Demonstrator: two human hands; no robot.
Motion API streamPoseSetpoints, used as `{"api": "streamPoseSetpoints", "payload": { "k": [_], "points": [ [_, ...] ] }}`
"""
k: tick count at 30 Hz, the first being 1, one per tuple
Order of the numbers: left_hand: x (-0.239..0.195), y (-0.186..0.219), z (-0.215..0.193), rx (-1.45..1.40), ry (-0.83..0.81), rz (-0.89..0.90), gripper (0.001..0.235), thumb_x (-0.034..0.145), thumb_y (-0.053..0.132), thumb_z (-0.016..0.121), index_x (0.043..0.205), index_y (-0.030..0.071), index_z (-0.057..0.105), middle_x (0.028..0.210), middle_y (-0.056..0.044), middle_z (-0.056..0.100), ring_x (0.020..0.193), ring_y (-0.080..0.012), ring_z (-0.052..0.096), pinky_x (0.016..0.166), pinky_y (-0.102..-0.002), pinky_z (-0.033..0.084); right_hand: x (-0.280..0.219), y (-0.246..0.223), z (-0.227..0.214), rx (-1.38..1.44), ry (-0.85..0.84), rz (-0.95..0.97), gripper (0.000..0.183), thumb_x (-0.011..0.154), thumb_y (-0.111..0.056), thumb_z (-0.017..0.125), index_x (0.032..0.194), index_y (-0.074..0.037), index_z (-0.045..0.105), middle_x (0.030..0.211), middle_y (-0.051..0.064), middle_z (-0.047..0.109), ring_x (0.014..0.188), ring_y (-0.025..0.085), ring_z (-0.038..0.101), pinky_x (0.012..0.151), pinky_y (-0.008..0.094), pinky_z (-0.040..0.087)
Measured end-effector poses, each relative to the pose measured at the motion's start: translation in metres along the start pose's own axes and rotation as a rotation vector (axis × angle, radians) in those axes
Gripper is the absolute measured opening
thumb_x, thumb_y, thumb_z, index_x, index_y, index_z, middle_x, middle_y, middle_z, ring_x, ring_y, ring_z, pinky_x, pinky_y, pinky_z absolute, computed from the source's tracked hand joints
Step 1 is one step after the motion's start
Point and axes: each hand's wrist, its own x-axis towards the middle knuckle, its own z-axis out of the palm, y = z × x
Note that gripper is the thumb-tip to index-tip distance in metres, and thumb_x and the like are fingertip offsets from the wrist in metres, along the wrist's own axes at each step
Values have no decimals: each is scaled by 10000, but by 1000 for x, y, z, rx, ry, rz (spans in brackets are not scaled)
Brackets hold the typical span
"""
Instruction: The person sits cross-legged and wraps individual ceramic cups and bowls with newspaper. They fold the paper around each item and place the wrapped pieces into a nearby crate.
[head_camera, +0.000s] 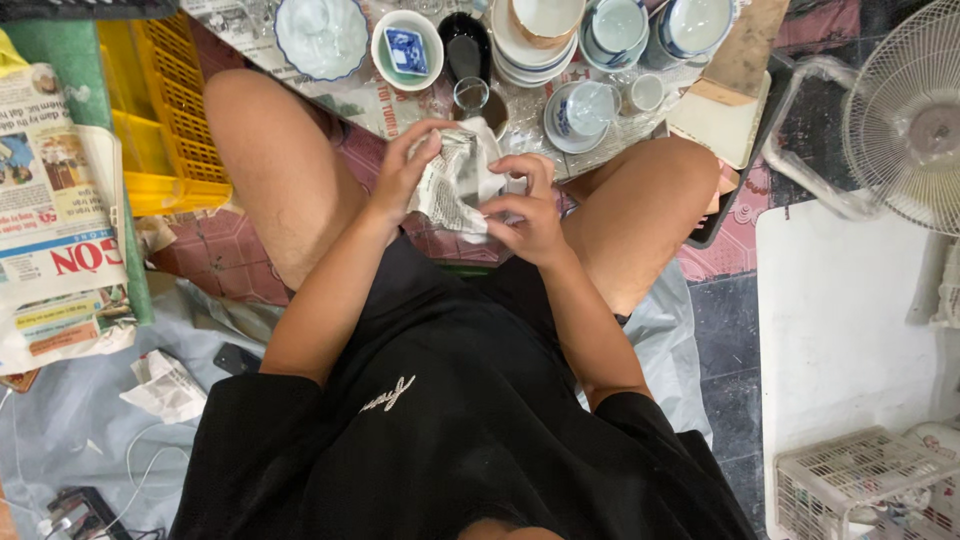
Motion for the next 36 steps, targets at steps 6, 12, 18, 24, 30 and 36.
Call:
{"api": "streamPoseSetpoints", "payload": {
  "k": [6, 12, 18, 24, 30, 36],
  "points": [
    [4, -6, -14, -59, 328, 79, 473, 1030, 410, 649, 1280, 8, 659, 1187, -101, 686, 1118, -175, 653, 1017, -309, 498, 0, 0, -7, 527, -56, 115, 270, 757, -179, 936, 893, -54, 740, 1344, 96, 503, 1302, 266, 493, 1108, 427, 407],
    [-4, 23, 7, -353, 327, -196, 444, 978, 397, 605, 1284, 77, 627, 1194, -86, 714, 1098, -205, 703, 961, -343, 563, -4, -6, -47, 659, 81, 186, 284, 761, -233, 936, 871, -46, 753, 1346, 75, 500, 1290, 223, 476, 1082, 401, 407],
    [14, 19, 20, -272, 220, -294, 446, 1004, 357, 612, 1313, 35, 618, 1229, -88, 695, 1123, -195, 688, 989, -334, 552, 29, -2, -123, 205, 284, 129, 280, 746, -151, 927, 918, -46, 733, 1291, 67, 544, 1237, 216, 525, 1052, 359, 429],
    [68, 14, 47, -258, -119, -242, 444, 1037, 344, 582, 1341, 25, 630, 1252, -114, 698, 1155, -201, 663, 1027, -340, 509, 99, 30, -176, -64, 351, 171, 220, 862, -38, 914, 995, -15, 741, 1126, 56, 622, 943, 143, 588, 752, 242, 457],
    [90, -14, 48, -200, -167, -315, 484, 1012, 347, 587, 1384, 37, 574, 1349, -102, 632, 1244, -174, 611, 1088, -338, 461, 173, 116, -211, -373, 287, 156, 202, 849, -40, 924, 977, 7, 776, 1068, 81, 690, 816, 143, 655, 656, 260, 503],
    [79, -15, 27, -375, -178, -351, 491, 1042, 359, 560, 1376, -2, 563, 1254, -150, 660, 1139, -245, 666, 989, -388, 541, 207, 230, -227, -400, 267, 247, 186, 844, -51, 898, 962, 17, 770, 1077, 106, 707, 784, 178, 754, 682, 288, 596]
  ]
}}
